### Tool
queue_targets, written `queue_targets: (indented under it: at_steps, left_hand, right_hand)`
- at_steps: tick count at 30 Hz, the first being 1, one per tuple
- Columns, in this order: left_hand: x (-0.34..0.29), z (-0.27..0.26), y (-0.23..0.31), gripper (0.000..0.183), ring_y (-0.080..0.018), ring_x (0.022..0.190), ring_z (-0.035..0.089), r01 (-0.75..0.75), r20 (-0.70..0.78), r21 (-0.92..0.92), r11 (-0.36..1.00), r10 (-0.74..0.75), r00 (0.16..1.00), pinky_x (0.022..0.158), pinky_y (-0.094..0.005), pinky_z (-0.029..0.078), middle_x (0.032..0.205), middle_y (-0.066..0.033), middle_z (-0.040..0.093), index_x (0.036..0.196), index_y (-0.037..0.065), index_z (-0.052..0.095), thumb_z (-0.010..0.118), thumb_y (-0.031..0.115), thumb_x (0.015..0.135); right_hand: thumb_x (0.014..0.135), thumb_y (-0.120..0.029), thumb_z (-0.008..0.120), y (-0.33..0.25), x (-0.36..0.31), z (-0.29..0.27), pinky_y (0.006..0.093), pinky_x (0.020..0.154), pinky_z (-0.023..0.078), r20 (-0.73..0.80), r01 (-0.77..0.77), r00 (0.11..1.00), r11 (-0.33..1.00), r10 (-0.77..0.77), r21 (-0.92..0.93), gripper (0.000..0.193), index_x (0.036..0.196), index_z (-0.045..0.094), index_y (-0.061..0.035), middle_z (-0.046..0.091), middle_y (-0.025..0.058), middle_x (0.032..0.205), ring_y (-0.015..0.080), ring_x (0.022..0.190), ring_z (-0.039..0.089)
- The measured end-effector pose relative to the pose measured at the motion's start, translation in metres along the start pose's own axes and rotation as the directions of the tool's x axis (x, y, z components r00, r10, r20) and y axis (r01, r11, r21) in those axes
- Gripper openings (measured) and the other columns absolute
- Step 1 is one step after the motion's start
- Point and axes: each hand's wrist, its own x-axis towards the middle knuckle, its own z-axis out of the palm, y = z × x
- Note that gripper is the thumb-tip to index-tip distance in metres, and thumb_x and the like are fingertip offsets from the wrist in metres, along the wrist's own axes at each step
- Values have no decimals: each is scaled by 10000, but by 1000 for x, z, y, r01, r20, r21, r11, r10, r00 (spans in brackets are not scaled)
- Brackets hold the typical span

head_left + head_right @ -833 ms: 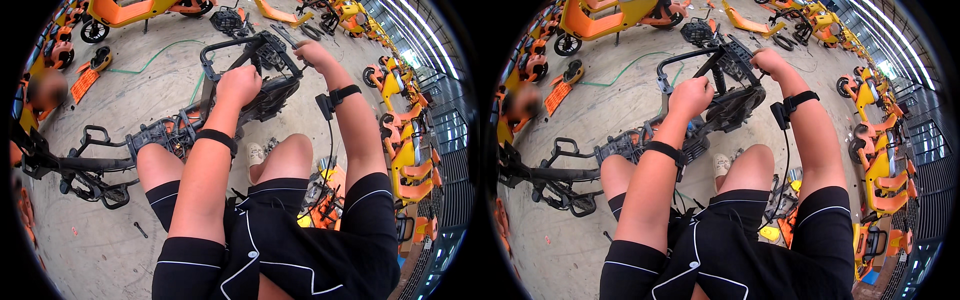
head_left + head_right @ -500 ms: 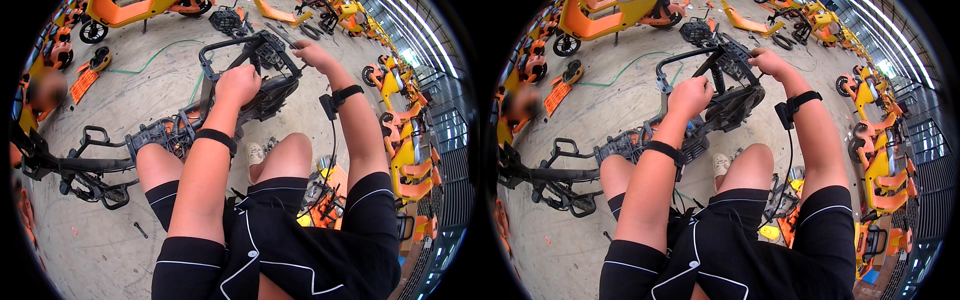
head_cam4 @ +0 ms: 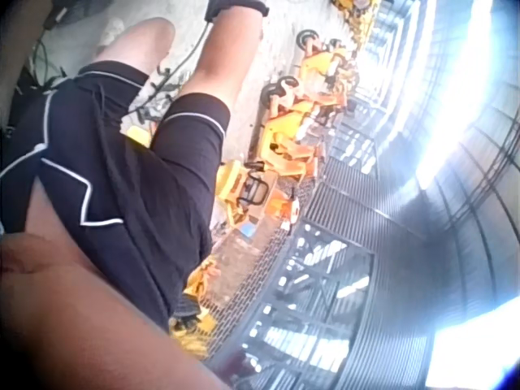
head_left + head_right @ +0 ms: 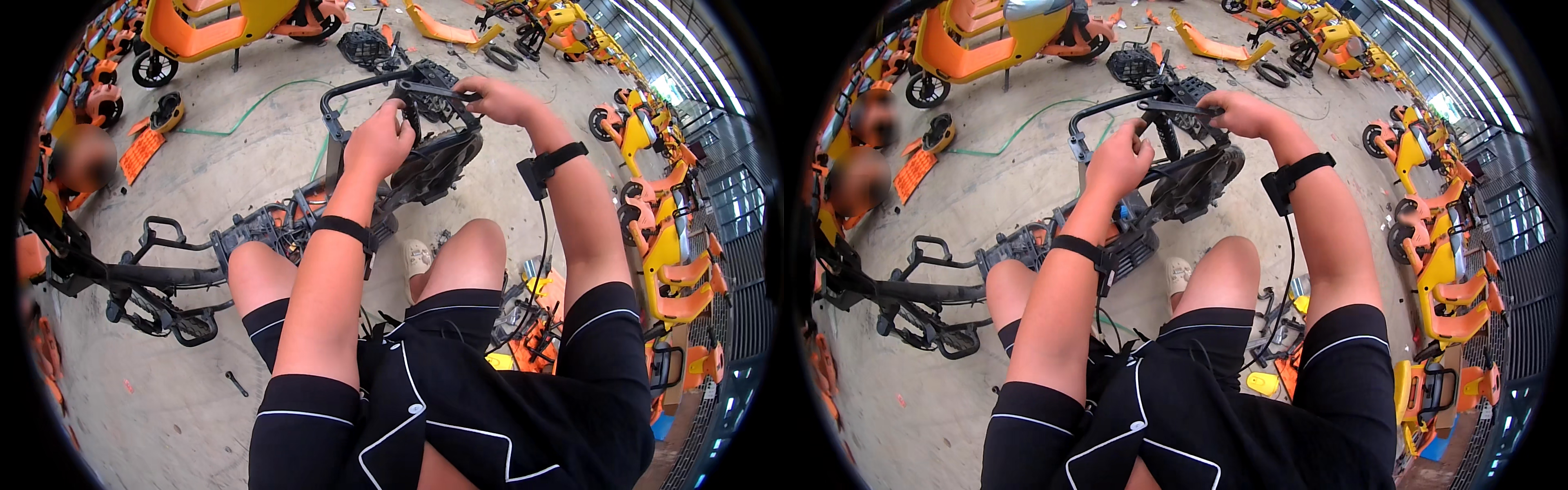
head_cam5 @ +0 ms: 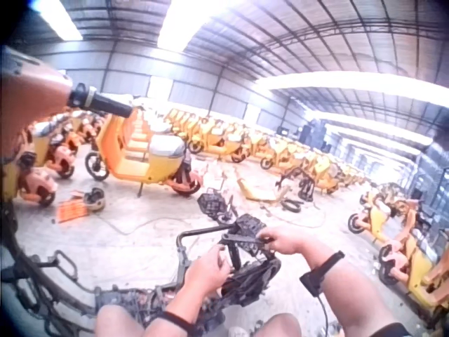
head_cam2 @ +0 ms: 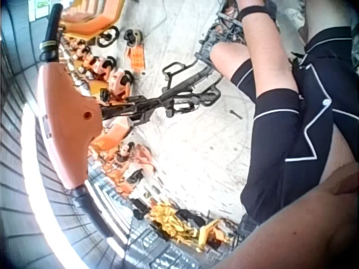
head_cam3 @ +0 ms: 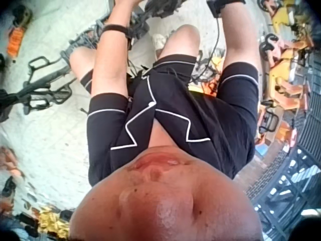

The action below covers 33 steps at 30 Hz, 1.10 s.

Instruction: The person is using an adjustable wrench to tighten a bolt on a motorcycle frame. They hold the component in place with one hand and turn the wrench with the other, then adjust the tool.

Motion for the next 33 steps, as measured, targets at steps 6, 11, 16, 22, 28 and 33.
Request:
queue_targets:
  at_steps: [6,11,16,22,28,33]
  left_hand:
    - [16,12,-22,629,-192,763,657,-97,-150,-495,864,26,988,746,-349,529,976,-76,677,1438,48,478,610,472,993]
    - [22,-14,16,529,-101,623,604,234,203,-761,605,-121,972,520,-235,462,894,-92,700,1355,-44,552,465,404,1088]
    - [18,-8,27,389,-95,575,583,315,311,-623,715,-143,940,505,-239,451,813,-51,681,1296,-37,614,480,256,1077]
    - [-11,-1,42,382,-94,550,592,332,273,-601,727,-203,940,493,-239,444,808,-68,694,1286,-60,622,507,230,1064]
    - [-24,11,50,357,-110,547,606,362,259,-640,678,-252,932,488,-256,446,825,-97,712,1156,-73,648,494,237,1069]
    - [-42,18,62,352,-129,588,632,443,364,-643,625,-260,894,516,-272,446,892,-117,740,943,5,638,439,268,1068]
  right_hand:
    - [879,-91,696,-2,-7,-4,407,1030,481,11,38,999,999,-38,-16,461,1336,644,-109,694,138,1263,317,1182,629]
    - [880,-45,692,-2,-11,-1,399,1003,495,37,48,998,997,-46,-58,471,1343,653,-120,706,127,1244,294,1149,646]
    - [859,-43,716,7,-5,6,403,986,504,46,150,988,985,-147,-82,475,1325,667,-123,715,124,1224,308,1138,654]
    - [809,-57,752,19,-25,11,420,1111,444,-152,349,913,917,-380,-195,595,1385,610,-104,614,160,1384,356,1293,561]
    - [920,-197,680,28,-77,36,379,1033,487,-547,31,790,872,278,489,480,1360,595,-23,677,162,1260,291,1180,635]
    - [997,-289,618,1,-124,96,321,879,526,-182,-78,900,557,396,827,420,1314,618,-14,718,87,1115,168,982,673]
